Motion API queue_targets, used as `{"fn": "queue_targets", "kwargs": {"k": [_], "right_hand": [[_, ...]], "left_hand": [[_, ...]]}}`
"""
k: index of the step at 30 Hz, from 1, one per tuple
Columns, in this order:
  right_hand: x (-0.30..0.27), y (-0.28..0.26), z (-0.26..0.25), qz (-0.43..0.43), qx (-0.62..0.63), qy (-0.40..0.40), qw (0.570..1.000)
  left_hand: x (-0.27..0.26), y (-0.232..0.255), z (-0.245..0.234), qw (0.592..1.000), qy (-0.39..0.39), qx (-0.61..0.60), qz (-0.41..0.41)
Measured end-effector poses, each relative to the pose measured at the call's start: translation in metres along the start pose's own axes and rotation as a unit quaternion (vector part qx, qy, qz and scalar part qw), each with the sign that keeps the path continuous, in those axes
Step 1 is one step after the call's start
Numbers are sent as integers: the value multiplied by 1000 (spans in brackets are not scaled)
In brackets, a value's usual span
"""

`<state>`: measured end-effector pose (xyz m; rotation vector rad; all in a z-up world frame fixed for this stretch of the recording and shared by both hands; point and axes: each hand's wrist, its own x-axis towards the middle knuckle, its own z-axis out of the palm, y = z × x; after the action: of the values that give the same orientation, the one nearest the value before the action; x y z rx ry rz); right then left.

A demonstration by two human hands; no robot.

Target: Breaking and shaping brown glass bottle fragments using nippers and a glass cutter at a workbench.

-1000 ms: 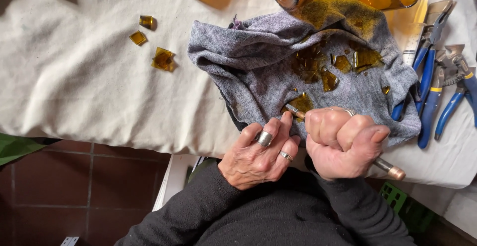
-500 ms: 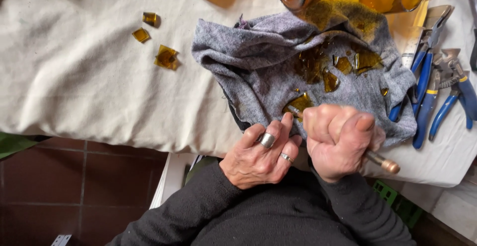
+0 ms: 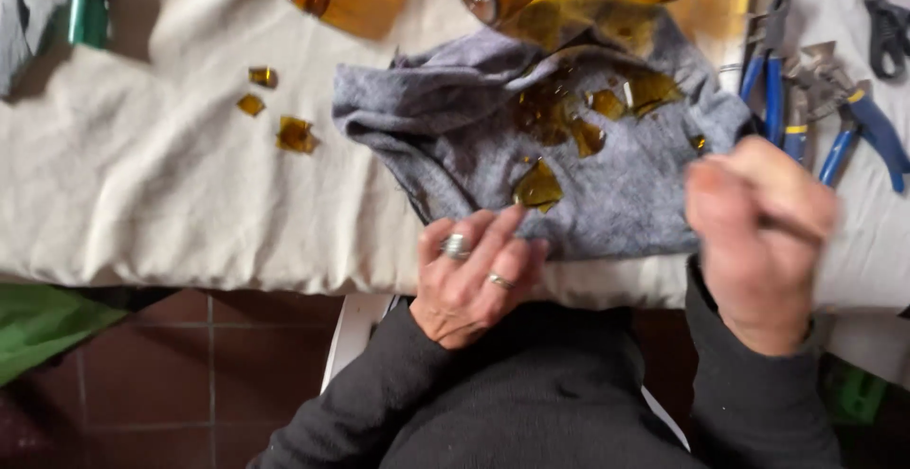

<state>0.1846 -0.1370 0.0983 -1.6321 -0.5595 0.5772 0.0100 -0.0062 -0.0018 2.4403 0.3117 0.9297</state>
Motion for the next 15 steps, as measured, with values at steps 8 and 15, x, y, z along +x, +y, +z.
{"fn": "queue_targets", "kwargs": {"k": [8,15], "right_hand": [[13,32,-4,-58,-348,25,935],[-11,52,-108,-103,-513,135,841]], "left_hand": [[52,19,-3,984,-101,46,-142],[55,30,6,983,-112,3,-144]]}}
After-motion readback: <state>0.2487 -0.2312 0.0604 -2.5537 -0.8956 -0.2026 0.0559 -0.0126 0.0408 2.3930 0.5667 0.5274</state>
